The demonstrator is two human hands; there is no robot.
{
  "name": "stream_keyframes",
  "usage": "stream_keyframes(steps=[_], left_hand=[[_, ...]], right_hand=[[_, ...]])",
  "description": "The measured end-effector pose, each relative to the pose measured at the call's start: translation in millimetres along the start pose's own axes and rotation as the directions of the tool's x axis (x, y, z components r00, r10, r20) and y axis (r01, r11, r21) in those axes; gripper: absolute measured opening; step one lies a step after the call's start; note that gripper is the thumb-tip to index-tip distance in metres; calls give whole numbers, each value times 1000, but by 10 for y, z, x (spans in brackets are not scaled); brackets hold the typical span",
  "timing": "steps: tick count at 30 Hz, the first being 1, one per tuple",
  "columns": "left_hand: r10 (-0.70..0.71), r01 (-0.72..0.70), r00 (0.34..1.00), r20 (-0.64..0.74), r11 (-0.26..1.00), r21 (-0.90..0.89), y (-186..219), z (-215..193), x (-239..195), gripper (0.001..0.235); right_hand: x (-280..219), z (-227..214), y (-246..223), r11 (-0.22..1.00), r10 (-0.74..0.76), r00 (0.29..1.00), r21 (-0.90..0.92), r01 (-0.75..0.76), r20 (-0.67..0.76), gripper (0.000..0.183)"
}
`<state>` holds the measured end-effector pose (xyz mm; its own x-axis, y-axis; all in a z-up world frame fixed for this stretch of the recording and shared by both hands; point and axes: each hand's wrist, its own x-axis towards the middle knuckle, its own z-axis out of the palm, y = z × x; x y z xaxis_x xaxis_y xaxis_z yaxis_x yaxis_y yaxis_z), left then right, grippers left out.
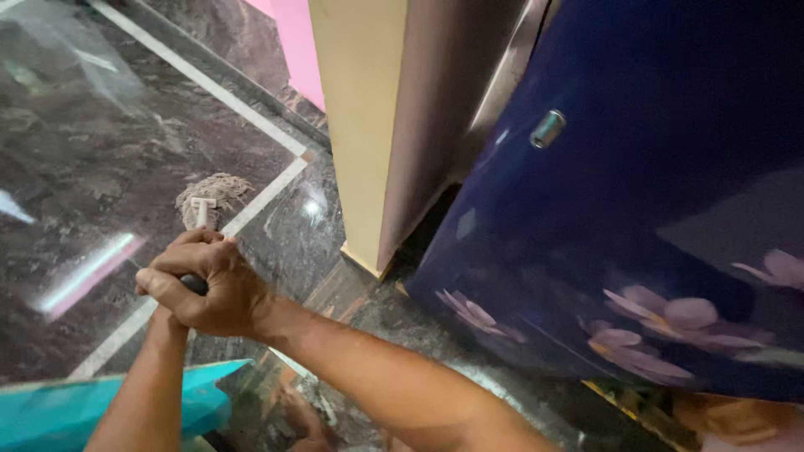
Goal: The person mops a dark tiled floor with a mop and a bucket of water, and then turns off a light switch on the wall.
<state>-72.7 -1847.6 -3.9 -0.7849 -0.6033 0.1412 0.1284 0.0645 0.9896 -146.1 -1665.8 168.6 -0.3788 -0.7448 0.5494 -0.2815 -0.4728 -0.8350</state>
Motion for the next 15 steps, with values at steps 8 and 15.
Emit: stream_keyframes(steps=[8,15], left_hand=[[78,-60,997,6,719,692,-247,-759,1149,24],[255,-313,949,187,843,438,-257,-1372,1752,28]], right_hand=[[1030,84,572,983,181,978,36,-178,-100,33],[1585,503,859,993,101,969,85,-84,-224,32]])
